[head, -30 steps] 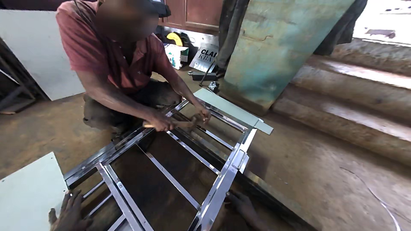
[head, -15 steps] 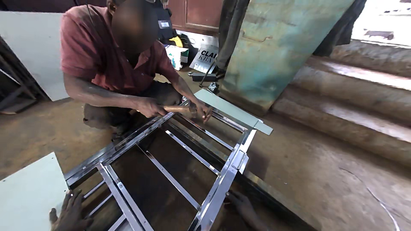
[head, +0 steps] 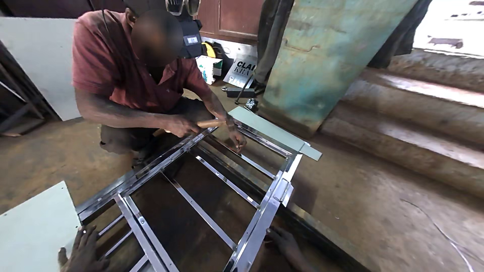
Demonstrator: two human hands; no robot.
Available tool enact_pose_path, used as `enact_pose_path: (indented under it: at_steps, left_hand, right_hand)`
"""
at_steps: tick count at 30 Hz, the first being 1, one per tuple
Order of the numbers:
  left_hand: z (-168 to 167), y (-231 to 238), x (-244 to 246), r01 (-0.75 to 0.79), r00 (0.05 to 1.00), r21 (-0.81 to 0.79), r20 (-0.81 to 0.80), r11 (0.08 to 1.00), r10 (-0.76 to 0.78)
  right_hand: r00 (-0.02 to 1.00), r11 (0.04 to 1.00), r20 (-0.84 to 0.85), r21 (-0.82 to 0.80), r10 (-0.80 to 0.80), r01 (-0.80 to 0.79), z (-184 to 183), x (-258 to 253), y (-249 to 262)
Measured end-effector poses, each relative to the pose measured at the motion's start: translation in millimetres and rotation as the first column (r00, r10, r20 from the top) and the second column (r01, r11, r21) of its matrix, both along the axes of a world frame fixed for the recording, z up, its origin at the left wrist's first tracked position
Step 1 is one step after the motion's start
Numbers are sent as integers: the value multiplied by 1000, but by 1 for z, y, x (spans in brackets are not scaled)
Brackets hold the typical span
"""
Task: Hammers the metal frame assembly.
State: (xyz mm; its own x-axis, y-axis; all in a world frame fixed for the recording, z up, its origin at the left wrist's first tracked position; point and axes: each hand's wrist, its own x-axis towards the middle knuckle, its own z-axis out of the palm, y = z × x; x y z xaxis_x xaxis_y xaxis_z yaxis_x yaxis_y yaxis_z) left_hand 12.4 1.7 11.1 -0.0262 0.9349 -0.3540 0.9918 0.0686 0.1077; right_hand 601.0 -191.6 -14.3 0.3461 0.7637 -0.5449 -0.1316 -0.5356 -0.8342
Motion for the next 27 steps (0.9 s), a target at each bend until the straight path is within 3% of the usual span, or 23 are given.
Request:
enact_pose_path:
  at_steps: [14,19,24,27]
  left_hand:
    - [4,-2,-1,17,999,22,35,1000,-17]
    - [-11,2,-11,31,999,40,17,999,-32]
    - [2,-2,0,9,999,40,46,999,-10]
    - [-7,1,-8,34,998,39,50,999,-36]
  right_hand:
    - [1000,1000,13,9,11,-11,3,-1,-1]
    - [1000,1000,5,-1,11,-11,3,0,-1]
    - [1000,1000,-3,8,6,-6,3,0,1]
    - [999,999,5,-13,41,-40,30,-7,0]
